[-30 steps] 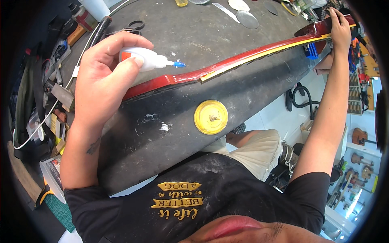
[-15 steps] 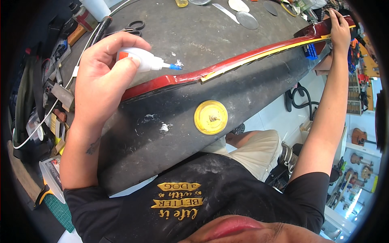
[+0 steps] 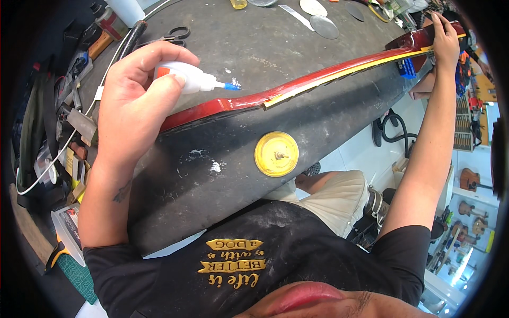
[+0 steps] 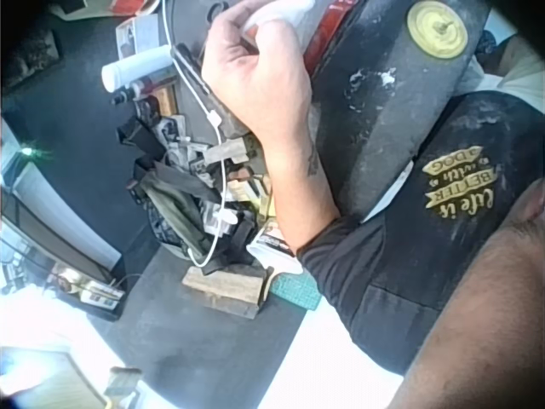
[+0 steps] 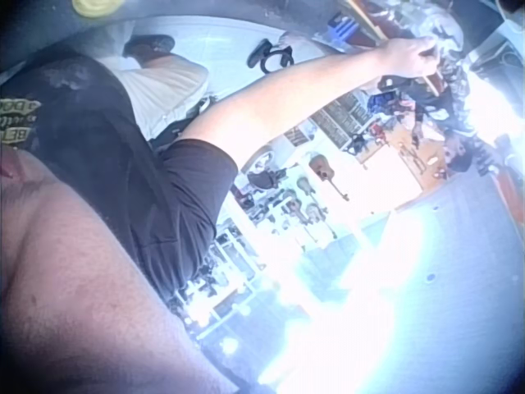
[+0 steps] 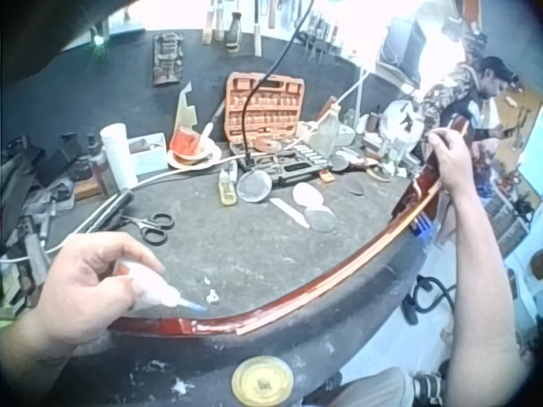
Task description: The person repairs an instrument neck by applying adhesive from a bottle, sanding the surface with small sanding discs, and wiping the area with a cloth.
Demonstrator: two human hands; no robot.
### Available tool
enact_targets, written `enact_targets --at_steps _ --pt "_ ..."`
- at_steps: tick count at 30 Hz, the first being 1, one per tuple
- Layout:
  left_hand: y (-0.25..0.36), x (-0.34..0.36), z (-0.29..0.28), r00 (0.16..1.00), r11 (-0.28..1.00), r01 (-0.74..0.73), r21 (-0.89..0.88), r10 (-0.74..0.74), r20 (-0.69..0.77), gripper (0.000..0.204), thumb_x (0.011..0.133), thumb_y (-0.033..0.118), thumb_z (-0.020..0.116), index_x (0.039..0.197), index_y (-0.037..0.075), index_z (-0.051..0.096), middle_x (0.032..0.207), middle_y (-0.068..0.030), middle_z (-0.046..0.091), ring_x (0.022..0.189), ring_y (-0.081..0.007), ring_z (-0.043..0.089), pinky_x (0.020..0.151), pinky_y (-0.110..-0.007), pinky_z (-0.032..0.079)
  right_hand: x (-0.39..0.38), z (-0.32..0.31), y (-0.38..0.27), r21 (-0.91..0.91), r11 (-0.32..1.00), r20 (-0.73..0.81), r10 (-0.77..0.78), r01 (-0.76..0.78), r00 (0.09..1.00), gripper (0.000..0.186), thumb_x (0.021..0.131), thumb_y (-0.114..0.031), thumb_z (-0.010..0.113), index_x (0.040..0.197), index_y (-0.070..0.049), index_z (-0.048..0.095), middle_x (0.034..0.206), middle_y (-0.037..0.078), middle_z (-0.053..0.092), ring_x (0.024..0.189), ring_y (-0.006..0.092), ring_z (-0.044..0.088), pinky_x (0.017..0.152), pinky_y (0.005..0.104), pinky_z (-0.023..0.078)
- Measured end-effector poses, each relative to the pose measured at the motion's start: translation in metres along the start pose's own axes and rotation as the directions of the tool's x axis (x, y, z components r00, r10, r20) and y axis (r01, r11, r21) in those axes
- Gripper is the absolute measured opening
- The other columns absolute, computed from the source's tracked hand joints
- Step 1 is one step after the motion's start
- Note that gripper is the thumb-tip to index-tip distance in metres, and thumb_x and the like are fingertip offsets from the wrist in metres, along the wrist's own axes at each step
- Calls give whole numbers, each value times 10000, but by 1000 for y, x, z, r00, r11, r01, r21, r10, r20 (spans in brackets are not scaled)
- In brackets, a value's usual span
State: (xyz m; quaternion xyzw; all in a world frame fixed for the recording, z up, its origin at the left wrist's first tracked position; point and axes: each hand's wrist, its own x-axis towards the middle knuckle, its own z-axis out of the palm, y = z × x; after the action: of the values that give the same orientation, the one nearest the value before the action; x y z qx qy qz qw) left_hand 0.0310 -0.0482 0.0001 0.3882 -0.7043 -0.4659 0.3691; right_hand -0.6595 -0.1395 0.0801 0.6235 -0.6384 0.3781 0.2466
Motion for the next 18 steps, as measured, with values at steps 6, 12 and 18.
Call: enact_targets --at_steps 6,12,18 --pt "1 1 0 1000 1000 12 2 -12 -10 334 1029 99 665 1311 -38 783 1182 -62 798 1050 -112 727 941 -292 551 2 1 3 15 1000 12 12 -12 1000 445 1172 -452 734 1414 -103 864 1383 111 869 1329 239 789 1182 337 538" --pt "-18 13 -18 995 943 83 -322 -99 -33 492 1046 60 684 1523 -58 658 1352 -134 781 1176 -210 769 1026 -362 595 -2 3 0 20 1000 -20 -4 5 1000 425 1179 -433 727 1406 -102 866 1348 114 871 1308 239 794 1171 338 543" --pt "-36 28 -43 991 995 -12 -96 -1 -133 402 1028 20 689 1429 -14 695 1377 -120 782 1297 -213 736 1170 -371 534 -3 5 -28 -8 998 17 59 -59 998 431 1186 -432 714 1419 -99 857 1375 129 859 1354 248 771 1192 350 530"
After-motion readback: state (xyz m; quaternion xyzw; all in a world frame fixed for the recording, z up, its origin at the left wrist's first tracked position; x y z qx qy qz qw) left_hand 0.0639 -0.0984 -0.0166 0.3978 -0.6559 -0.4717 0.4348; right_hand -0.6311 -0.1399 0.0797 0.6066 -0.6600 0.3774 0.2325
